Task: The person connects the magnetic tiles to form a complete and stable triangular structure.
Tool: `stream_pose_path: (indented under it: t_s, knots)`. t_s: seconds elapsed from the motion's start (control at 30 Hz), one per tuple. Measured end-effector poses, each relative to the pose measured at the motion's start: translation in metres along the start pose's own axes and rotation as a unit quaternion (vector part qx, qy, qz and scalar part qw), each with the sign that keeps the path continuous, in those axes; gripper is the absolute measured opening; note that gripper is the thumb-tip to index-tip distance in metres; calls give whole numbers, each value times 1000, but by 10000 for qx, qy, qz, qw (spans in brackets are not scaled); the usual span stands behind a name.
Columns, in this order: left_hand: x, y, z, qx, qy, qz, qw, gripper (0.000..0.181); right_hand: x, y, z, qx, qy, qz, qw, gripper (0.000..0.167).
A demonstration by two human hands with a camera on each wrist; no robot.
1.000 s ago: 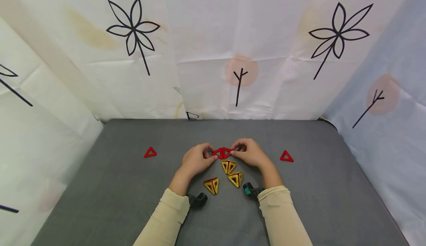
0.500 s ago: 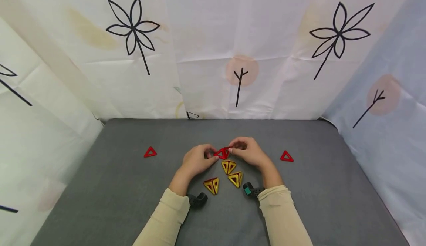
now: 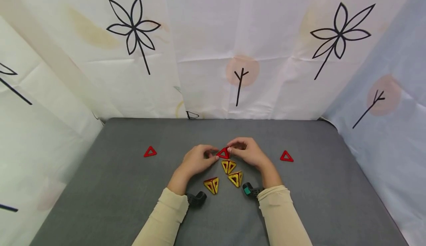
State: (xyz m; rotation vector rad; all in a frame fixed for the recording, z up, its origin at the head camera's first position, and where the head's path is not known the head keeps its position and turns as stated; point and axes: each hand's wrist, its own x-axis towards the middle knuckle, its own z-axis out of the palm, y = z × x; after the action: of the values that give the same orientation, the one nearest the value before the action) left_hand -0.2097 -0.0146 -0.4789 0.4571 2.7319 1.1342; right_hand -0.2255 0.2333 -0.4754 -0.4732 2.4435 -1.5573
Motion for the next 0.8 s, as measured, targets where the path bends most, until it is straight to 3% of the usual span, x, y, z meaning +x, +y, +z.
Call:
stream_pose_path:
  t_s: [0.2,0.43,0.63,0.8]
  knots:
    - [-3,-3,-9,-709,-59,130,9974,31,2,3,0,-12,90,-150,9998,22]
    - [-11,-11,-35,-892,228,10,9957,34,2,5,1,55,138,-173,9997,24]
    - [-27,-34,-71,-664,937,-380,9927,36,0,6,2,89,59,-120,9999,23]
    - [-52,-66,-111,-427,1555,-879,9830,41,1,4,0,60,64,-86,9999,23]
